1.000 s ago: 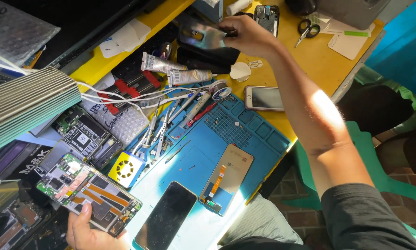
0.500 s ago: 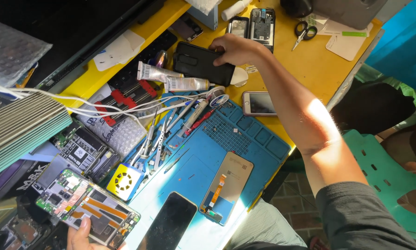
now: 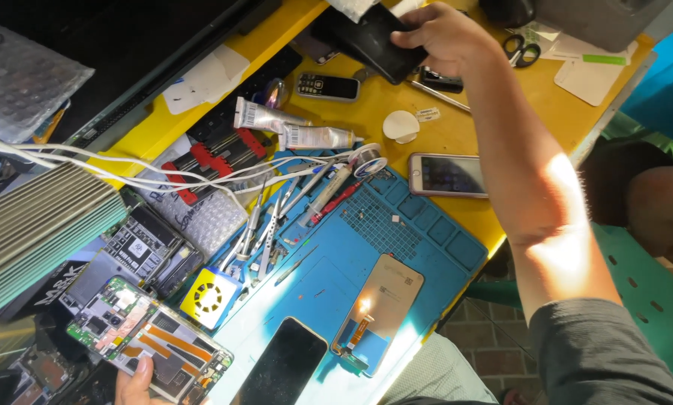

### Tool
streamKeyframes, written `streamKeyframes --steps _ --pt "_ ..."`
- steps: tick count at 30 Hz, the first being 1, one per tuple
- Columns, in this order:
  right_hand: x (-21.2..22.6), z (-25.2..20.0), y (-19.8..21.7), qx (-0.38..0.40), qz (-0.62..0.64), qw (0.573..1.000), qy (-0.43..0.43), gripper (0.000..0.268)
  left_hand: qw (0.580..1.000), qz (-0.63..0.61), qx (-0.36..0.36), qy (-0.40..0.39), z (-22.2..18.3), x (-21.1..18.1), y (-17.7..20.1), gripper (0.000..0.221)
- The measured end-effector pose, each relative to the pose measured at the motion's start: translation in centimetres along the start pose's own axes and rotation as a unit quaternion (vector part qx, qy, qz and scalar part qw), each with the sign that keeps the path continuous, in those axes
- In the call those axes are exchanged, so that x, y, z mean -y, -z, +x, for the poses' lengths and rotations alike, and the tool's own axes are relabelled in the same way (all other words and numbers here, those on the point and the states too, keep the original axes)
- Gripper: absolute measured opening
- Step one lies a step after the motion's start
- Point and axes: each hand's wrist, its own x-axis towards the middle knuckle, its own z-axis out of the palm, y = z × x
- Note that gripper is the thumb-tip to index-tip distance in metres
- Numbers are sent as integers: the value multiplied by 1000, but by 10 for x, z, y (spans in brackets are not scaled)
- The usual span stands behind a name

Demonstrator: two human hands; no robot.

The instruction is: The person handles a disassembled smartphone, picking up and setting down various components on a cluttered workbench. They use a metal prying tool to work on the edges of a phone screen and handle other phone parts and tools scattered across the table.

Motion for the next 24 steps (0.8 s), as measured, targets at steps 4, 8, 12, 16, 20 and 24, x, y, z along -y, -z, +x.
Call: streamKeyframes --steps 4,8,12,16,20,24 --pt "-7 6 -20 -30 -127 991 -28 15 948 -143 -50 -279 -163 -62 -110 49" --pt "-23 23 -62 -24 -109 994 9 22 937 -125 -63 -319 -160 -57 -103 49" --pt "-35 40 -90 -12 -98 994 47 40 928 -167 -27 -331 -168 -66 -104 51" --pt "-57 75 -95 -11 -161 975 153 39 904 -226 8 -363 -167 -69 -101 51" --pt "-43 55 -103 -23 -281 943 176 44 903 -255 -7 -346 -162 -68 -95 44" --pt "-28 37 -114 -25 -363 921 140 40 902 -263 -27 -342 -158 -68 -86 31"
